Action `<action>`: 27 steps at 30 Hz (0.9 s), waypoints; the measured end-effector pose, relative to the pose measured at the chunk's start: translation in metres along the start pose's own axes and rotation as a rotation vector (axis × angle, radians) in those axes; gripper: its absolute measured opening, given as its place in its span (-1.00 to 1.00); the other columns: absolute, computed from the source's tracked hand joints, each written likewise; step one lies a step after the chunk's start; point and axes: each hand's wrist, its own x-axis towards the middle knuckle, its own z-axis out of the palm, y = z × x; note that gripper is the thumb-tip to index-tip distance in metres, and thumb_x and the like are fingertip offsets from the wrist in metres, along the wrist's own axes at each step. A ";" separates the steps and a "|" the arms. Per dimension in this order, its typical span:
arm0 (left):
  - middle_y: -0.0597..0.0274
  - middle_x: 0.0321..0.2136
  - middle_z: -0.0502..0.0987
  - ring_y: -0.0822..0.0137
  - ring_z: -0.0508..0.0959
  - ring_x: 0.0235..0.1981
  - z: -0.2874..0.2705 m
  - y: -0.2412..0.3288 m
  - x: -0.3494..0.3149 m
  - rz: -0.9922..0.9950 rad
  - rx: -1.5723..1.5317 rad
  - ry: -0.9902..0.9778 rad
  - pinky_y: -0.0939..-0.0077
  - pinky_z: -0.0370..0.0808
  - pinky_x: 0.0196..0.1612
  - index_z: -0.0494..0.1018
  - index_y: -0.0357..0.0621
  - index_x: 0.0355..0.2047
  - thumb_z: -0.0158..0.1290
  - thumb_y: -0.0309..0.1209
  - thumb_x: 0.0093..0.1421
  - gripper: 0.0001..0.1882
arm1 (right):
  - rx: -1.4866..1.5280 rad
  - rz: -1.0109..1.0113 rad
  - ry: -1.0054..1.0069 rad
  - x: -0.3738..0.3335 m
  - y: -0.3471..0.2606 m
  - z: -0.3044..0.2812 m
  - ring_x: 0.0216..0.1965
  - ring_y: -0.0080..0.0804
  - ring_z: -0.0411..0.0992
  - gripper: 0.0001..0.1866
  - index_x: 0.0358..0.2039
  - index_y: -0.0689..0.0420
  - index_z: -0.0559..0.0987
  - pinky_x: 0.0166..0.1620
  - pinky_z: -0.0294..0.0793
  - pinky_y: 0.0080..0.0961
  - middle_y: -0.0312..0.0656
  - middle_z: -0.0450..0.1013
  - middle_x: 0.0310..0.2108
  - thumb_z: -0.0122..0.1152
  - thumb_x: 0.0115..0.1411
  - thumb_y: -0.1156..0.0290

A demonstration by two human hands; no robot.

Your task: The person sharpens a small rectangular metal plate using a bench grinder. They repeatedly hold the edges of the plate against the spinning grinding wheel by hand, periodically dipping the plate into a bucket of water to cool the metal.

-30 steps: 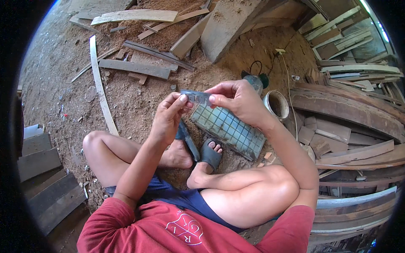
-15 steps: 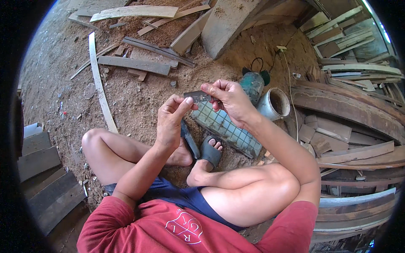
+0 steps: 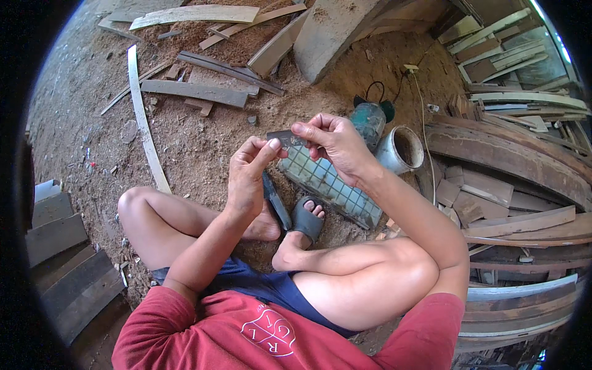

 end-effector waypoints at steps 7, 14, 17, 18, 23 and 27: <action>0.24 -0.33 0.68 0.49 0.59 -0.19 0.008 -0.007 -0.006 -0.049 -0.052 -0.053 0.46 0.37 0.12 0.52 -0.07 -0.31 0.22 -0.30 0.37 -0.84 | -0.067 -0.062 0.091 0.004 0.000 0.001 -0.58 -0.76 0.34 -0.77 -0.36 0.00 0.55 -0.51 0.32 -0.79 -0.47 0.44 -0.51 0.43 0.31 0.23; 0.22 -0.32 0.70 0.50 0.56 -0.16 0.024 -0.011 -0.008 -0.179 0.027 -0.112 0.44 0.35 0.13 0.53 -0.09 -0.32 0.22 -0.29 0.37 -0.82 | -0.097 -0.084 0.141 -0.004 -0.011 -0.012 -0.58 -0.76 0.34 -0.73 -0.41 0.09 0.59 -0.48 0.33 -0.74 -0.43 0.47 -0.53 0.50 0.26 0.23; 0.21 -0.32 0.70 0.49 0.57 -0.16 0.026 -0.023 -0.008 -0.201 0.029 -0.130 0.43 0.35 0.14 0.55 -0.11 -0.31 0.23 -0.30 0.37 -0.82 | -0.075 -0.115 0.177 -0.003 0.005 -0.025 -0.58 -0.75 0.34 -0.73 -0.38 0.12 0.61 -0.49 0.32 -0.74 -0.41 0.50 -0.51 0.52 0.23 0.24; 0.21 -0.33 0.69 0.49 0.57 -0.17 0.023 -0.029 -0.009 -0.215 0.040 -0.122 0.44 0.35 0.14 0.55 -0.12 -0.31 0.23 -0.30 0.37 -0.82 | -0.056 -0.109 0.187 -0.001 0.016 -0.025 -0.58 -0.75 0.34 -0.73 -0.38 0.12 0.61 -0.49 0.32 -0.74 -0.41 0.50 -0.51 0.52 0.23 0.24; 0.19 -0.33 0.69 0.48 0.58 -0.19 0.015 -0.045 -0.009 -0.347 0.122 -0.078 0.46 0.37 0.11 0.56 -0.13 -0.33 0.23 -0.32 0.37 -0.82 | 0.045 -0.174 0.294 0.008 0.066 -0.025 -0.56 -0.76 0.33 -0.71 -0.39 0.15 0.61 -0.50 0.29 -0.75 -0.38 0.52 -0.49 0.56 0.19 0.25; 0.18 -0.35 0.68 0.48 0.60 -0.23 0.006 -0.063 -0.005 -0.345 0.164 -0.098 0.52 0.44 0.02 0.54 -0.16 -0.34 0.21 -0.36 0.38 -0.83 | 0.107 -0.189 0.365 0.012 0.103 -0.034 -0.56 -0.75 0.34 -0.68 -0.39 0.16 0.61 -0.49 0.30 -0.73 -0.39 0.52 -0.49 0.59 0.15 0.23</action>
